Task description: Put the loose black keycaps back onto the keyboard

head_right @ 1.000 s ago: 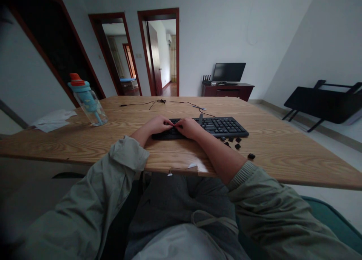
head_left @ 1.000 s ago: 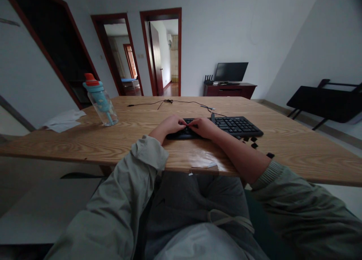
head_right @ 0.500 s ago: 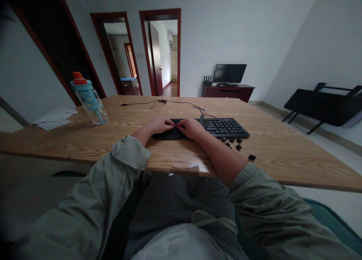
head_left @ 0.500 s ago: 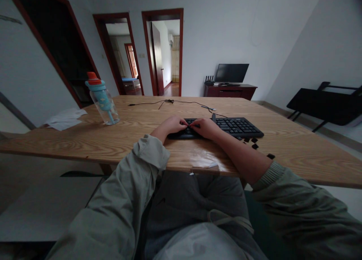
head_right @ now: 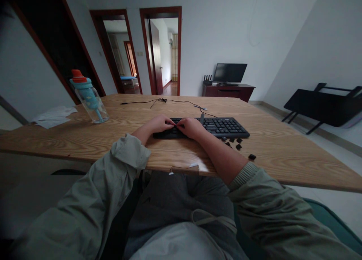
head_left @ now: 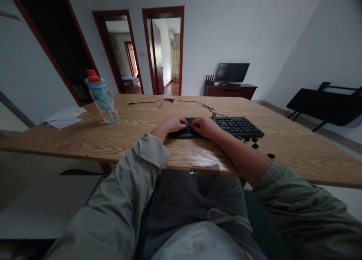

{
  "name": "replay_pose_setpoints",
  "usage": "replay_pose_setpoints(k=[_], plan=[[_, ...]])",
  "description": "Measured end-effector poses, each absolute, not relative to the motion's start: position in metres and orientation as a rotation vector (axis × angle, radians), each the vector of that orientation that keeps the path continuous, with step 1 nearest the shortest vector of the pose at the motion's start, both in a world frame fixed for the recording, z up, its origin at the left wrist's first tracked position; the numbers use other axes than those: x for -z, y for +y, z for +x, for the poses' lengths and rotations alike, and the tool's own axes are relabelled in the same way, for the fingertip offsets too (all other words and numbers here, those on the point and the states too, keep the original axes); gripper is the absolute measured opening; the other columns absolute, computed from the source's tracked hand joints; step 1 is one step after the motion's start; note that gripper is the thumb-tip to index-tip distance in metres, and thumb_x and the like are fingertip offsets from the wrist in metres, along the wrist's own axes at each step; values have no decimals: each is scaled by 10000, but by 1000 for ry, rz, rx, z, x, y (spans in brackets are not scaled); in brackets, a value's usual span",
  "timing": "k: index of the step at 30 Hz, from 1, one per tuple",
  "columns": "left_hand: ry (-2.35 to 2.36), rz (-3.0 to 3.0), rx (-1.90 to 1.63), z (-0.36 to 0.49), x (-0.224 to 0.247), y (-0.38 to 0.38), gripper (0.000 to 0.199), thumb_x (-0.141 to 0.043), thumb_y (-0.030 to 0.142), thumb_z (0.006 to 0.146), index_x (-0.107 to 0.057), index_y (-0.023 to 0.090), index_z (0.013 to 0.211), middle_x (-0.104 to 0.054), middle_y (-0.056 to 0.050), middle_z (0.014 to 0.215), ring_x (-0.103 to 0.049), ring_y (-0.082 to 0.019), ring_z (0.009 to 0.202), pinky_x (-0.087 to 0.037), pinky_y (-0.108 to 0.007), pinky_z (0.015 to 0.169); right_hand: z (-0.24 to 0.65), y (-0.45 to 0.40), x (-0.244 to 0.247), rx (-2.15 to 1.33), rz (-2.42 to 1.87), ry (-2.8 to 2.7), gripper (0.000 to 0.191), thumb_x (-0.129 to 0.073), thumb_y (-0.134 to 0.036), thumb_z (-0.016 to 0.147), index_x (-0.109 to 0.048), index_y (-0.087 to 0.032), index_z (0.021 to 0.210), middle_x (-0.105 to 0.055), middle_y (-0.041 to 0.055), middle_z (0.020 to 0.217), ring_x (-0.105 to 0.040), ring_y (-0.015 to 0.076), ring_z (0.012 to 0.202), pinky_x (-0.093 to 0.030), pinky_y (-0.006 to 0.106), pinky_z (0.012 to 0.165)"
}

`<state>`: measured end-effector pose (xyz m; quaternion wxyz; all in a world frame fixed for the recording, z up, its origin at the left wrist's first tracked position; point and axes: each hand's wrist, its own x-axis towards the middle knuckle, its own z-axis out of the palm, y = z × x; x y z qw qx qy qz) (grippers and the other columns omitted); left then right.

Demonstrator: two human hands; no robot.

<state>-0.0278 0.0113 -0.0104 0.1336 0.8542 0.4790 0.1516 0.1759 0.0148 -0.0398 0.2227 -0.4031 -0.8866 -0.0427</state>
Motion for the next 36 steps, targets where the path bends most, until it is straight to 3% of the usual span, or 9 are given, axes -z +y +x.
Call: replay_pose_setpoints(k=[16,26,36], plan=[[1362,2521,-473,-25,18,19,298,-593,258,861,-781,179,1079,-761,-76,928,-605,-171,695,-442,-282,730,170,6,28,292,-1035,-2575,282,-531,-182,902,-783,-173,1028,-736,86,1033,-659,221,920,-449,302,819],[1366,2564,-432,-25,18,20,338,-576,245,857,-754,136,1123,-757,-100,993,-588,-171,701,-401,-271,682,167,-1,23,235,-1202,-2593,300,-503,-202,919,-766,-174,1059,-714,101,1083,-637,221,974,-431,294,845],[1329,2540,-492,-25,18,10,321,-550,208,862,-761,130,1090,-759,-92,994,-605,-165,752,-436,-280,769,162,-2,27,220,-1266,-2591,339,-450,-233,953,-747,-186,1108,-707,103,1125,-635,223,1010,-431,306,888]])
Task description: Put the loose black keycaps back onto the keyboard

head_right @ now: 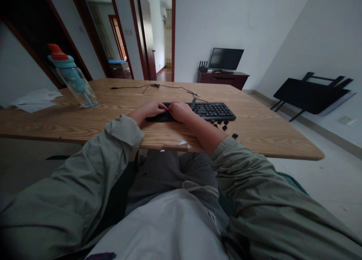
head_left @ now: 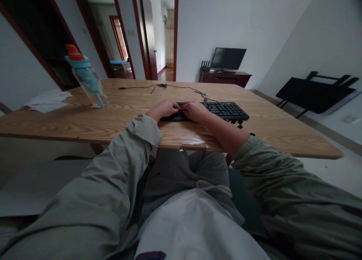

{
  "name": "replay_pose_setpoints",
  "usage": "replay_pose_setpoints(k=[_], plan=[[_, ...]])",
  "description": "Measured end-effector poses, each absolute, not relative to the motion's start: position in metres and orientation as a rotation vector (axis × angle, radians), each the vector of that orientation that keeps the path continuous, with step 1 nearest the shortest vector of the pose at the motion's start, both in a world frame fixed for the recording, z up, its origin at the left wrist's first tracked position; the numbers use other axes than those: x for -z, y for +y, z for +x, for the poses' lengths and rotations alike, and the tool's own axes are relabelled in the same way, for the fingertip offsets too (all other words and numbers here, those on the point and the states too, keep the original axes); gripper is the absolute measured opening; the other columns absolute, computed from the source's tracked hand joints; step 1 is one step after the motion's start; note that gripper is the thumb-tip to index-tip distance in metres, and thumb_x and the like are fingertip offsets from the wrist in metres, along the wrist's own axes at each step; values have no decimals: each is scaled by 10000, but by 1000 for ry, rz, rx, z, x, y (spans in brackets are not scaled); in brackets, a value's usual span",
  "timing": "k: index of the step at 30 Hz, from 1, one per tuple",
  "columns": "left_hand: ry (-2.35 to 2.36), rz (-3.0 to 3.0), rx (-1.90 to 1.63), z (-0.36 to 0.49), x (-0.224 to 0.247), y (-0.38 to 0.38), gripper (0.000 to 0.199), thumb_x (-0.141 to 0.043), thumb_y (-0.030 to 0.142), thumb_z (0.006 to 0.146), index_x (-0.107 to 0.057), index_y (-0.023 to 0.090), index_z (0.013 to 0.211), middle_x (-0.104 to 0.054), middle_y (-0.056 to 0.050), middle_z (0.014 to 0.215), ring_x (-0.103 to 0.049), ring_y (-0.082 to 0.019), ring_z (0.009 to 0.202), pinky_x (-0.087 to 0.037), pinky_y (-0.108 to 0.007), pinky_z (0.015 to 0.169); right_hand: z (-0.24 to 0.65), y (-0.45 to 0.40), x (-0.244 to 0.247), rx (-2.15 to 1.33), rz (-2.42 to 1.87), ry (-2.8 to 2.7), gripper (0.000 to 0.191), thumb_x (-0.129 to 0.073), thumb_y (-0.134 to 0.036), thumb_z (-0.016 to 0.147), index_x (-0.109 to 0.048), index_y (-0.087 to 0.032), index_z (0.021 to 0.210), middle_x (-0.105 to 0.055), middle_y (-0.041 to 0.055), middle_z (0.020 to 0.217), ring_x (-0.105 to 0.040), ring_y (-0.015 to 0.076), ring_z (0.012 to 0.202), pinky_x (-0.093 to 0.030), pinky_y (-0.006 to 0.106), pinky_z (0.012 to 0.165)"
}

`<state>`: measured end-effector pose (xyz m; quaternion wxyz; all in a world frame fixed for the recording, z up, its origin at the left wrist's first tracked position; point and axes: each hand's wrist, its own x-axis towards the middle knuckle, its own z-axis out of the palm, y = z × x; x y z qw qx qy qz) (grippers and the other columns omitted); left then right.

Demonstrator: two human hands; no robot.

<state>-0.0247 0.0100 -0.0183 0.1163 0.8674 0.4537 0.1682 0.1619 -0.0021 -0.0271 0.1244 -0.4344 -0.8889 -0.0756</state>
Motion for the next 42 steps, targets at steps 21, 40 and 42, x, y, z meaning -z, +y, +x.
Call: replay_pose_setpoints(k=[21,40,42], plan=[[1199,1961,-1155,-21,11,12,343,-427,100,748,-499,166,1077,-461,6,744,-436,-129,640,-362,-255,616,191,4,23,-53,-1049,-2127,246,-586,-236,845,-758,-144,994,-740,77,923,-626,175,756,-480,294,775],[853,1420,-1019,-15,5,3,359,-389,465,890,-475,221,1139,-437,11,672,-417,-130,523,-327,-247,499,182,-10,15,-72,-937,-2057,294,-595,-304,863,-738,-142,1063,-718,66,869,-603,163,712,-481,291,738],[767,1380,-1011,-12,2,-3,605,-245,673,906,-479,215,1225,-498,-21,715,-492,-158,580,-407,-278,552,177,-16,14,-17,-887,-2056,322,-621,-343,859,-727,-162,1103,-708,70,923,-611,170,754,-478,292,751]])
